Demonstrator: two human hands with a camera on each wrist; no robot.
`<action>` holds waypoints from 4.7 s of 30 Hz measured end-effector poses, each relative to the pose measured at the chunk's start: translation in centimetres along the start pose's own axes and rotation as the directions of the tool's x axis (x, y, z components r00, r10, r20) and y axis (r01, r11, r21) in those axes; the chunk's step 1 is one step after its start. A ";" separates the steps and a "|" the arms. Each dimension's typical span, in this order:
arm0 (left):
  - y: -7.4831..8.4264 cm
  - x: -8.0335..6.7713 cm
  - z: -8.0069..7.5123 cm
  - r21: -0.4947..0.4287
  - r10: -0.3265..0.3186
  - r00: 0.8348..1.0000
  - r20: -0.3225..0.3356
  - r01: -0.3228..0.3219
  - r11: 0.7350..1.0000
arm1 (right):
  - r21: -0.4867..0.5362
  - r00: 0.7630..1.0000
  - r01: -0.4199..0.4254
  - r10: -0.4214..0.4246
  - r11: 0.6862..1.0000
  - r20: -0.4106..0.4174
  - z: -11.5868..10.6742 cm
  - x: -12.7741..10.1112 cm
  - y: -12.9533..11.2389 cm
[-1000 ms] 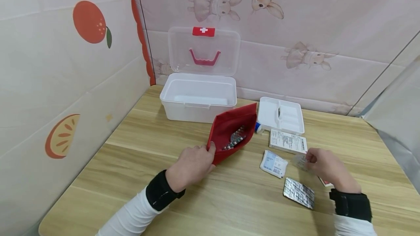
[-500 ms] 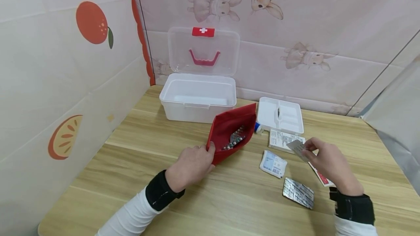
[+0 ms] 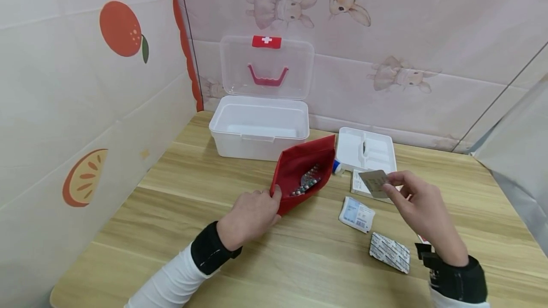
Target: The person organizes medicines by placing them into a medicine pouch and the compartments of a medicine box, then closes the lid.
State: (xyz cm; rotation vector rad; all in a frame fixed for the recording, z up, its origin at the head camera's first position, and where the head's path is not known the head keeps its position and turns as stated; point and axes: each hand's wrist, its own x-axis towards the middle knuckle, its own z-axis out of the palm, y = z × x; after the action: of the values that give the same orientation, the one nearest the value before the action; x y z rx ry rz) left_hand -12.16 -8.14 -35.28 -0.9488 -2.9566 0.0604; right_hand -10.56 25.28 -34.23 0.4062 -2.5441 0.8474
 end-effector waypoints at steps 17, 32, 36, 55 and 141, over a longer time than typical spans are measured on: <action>-0.1 0.1 0.1 -0.018 -0.005 1.000 0.002 0.005 1.000 | 0.190 0.997 0.050 -0.061 0.980 0.050 2.2 0.4 -2.0; 0.0 0.0 -0.1 -0.008 -0.004 1.000 0.009 0.004 1.000 | 0.128 0.982 0.185 -0.187 0.974 0.002 3.6 0.5 -3.2; 0.0 0.0 -0.3 -0.019 -0.009 1.000 0.028 0.010 1.000 | 0.140 0.983 0.180 -0.185 0.974 0.022 3.8 0.6 -3.7; 0.1 0.2 0.0 -0.011 -0.021 0.999 0.029 0.021 1.000 | 0.245 0.975 0.142 -0.178 0.959 0.132 7.8 0.7 -4.4; 0.1 0.1 0.0 0.013 0.004 1.000 -0.015 -0.003 1.000 | 0.185 0.961 0.070 -0.116 0.980 0.250 10.2 0.3 -4.6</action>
State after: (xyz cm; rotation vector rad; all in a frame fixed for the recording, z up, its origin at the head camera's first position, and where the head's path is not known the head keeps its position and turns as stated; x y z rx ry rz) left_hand -12.16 -8.01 -35.28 -0.9485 -2.9370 0.0725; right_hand -12.03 15.36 -39.20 0.7307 -2.6681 1.0466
